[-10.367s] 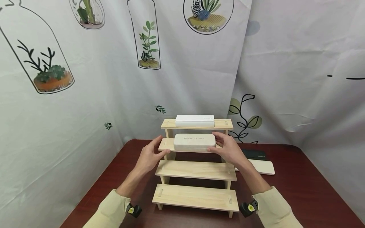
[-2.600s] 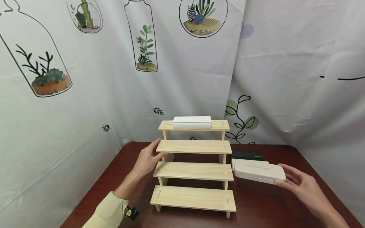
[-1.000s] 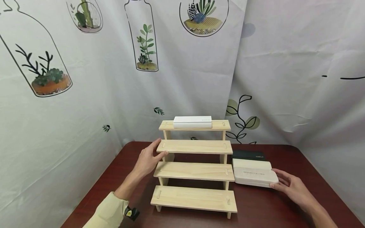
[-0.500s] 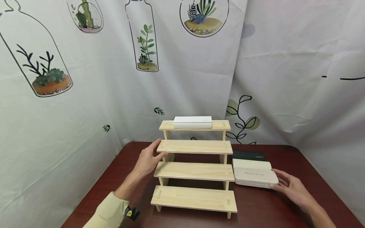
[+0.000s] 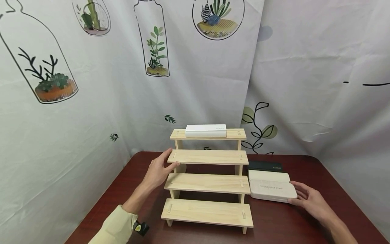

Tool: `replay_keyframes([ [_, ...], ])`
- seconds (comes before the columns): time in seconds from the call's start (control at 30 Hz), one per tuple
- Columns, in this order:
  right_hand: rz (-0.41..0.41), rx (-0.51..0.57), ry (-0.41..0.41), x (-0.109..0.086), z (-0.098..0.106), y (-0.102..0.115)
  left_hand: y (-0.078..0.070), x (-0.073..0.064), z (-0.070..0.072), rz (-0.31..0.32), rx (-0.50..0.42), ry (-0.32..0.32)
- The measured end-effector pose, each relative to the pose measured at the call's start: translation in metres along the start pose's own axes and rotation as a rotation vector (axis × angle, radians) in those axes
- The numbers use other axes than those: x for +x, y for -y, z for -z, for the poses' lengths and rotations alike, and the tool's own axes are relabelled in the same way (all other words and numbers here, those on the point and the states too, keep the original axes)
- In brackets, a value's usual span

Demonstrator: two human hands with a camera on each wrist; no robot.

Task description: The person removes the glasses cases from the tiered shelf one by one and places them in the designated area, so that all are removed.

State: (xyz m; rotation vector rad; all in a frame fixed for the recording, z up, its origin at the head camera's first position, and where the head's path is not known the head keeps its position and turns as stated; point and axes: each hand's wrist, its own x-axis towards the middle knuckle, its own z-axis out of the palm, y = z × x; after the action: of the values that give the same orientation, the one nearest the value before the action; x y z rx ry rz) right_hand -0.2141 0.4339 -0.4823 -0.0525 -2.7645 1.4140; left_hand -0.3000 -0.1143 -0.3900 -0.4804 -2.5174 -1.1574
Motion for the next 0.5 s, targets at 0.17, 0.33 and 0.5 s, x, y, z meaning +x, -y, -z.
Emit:
replay_keyframes([
  [0.17,0.007,0.01,0.009,-0.0001,-0.0005,0.0005,0.0004,0.0002,0.0003,-0.001,-0.004,0.003],
  [0.33,-0.001,0.012,0.015,-0.0001,-0.0005,0.0013,0.0008,-0.0001,0.0001,0.002,-0.012,0.003],
  [0.5,0.029,0.017,0.001,-0.0028,-0.0018,0.0007,0.0009,-0.0003,-0.0004,0.002,-0.014,0.002],
])
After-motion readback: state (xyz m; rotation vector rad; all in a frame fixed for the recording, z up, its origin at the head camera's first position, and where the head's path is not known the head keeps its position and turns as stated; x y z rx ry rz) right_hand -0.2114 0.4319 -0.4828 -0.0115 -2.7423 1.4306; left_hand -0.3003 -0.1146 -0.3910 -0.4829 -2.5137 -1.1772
